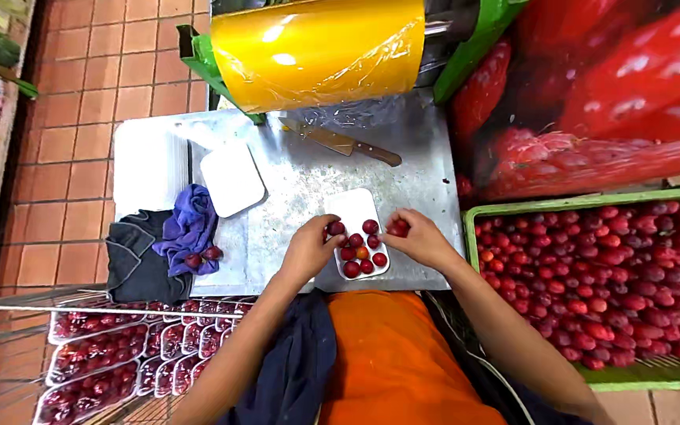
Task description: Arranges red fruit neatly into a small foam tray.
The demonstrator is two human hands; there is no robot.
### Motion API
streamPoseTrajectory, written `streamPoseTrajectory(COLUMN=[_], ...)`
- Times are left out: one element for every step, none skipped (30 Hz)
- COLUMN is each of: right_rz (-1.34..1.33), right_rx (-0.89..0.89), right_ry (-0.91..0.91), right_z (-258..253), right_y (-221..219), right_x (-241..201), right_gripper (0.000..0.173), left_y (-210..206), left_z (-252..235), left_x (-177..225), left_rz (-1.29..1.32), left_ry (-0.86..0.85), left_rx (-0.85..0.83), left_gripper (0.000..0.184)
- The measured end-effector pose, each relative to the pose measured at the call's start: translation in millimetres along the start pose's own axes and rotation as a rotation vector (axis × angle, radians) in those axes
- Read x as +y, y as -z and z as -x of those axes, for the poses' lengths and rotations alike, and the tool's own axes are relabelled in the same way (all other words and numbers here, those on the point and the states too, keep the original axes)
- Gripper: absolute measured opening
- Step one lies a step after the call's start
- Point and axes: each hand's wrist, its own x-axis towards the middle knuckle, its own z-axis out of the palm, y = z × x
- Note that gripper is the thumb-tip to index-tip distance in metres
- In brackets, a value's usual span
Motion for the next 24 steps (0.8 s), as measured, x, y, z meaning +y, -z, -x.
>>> streamPoseTrajectory(right_rz=[0.071,0.130,0.188,0.249,0.315,0.379,0.431,0.474,0.512,0.543,0.552,0.553,0.550,0.550,0.551,0.553,0.548,0.536,0.520,0.502,0.494,0.497,0.515,0.545], right_rx=[-0.002,-0.020,-0.057,-0.113,-0.193,-0.271,-0.335,-0.381,-0.409,-0.433,-0.452,-0.465,-0.467,-0.465,-0.466,-0.470,-0.472,-0.464,-0.450,-0.435,-0.424,-0.424,-0.434,-0.445], right_ry=[0.062,0.096,0.107,0.103,0.085,0.075,0.080,0.096,0.106,0.108,0.099,0.088,0.089,0.101,0.117,0.132,0.145,0.158,0.170,0.177,0.182,0.184,0.177,0.166], right_z=[-20,-38,-53,-66,-75,-80,-84,-85,-86,-86,-86,-86,-86,-88,-90,-91,-93,-93,-94,-94,-95,-95,-96,-97], right_y=[-4,-10,-16,-20,-21,-21,-19,-17,-15,-13,-11,-10,-9,-8,-6,-5,-3,-1,1,1,2,1,1,0], right_x=[-8,-15,-21,-25,-28,-30,-31,-30,-28,-28,-29,-32,-34,-35,-34,-33,-31,-29,-27,-24,-21,-19,-20,-22], right_gripper=[0.037,0.038,0.039,0.040,0.040,0.042,0.043,0.044,0.046,0.051,0.055,0.056,0.053,0.048,0.042,0.036,0.032,0.029,0.027,0.026,0.026,0.028,0.030,0.032], left_y=[-5,-11,-18,-24,-28,-31,-32,-31,-30,-28,-26,-24,-21,-18,-14,-11,-8,-7,-6,-6,-8,-9,-10,-10], left_z=[-14,-27,-38,-46,-51,-54,-54,-53,-52,-51,-49,-49,-48,-48,-49,-50,-51,-53,-54,-57,-59,-61,-63,-65], left_x=[4,8,11,12,12,11,9,7,5,2,0,-4,-6,-8,-11,-13,-14,-14,-15,-16,-17,-19,-20,-20], left_rz=[-0.047,-0.102,-0.151,-0.200,-0.249,-0.288,-0.305,-0.301,-0.282,-0.253,-0.212,-0.166,-0.114,-0.055,0.004,0.053,0.083,0.098,0.092,0.073,0.044,0.019,0.006,0.010], left_ry=[-0.032,-0.048,-0.053,-0.053,-0.046,-0.034,-0.026,-0.017,-0.012,-0.005,0.000,0.002,0.005,0.009,0.015,0.024,0.029,0.031,0.027,0.012,-0.011,-0.033,-0.046,-0.045], left_rx=[-0.017,-0.032,-0.053,-0.082,-0.114,-0.151,-0.181,-0.202,-0.217,-0.223,-0.215,-0.180,-0.126,-0.068,-0.020,0.013,0.027,0.028,0.013,-0.009,-0.037,-0.067,-0.092,-0.102], left_gripper=[0.039,0.037,0.036,0.034,0.031,0.029,0.028,0.027,0.028,0.029,0.031,0.032,0.031,0.030,0.029,0.027,0.027,0.026,0.027,0.026,0.026,0.026,0.026,0.026])
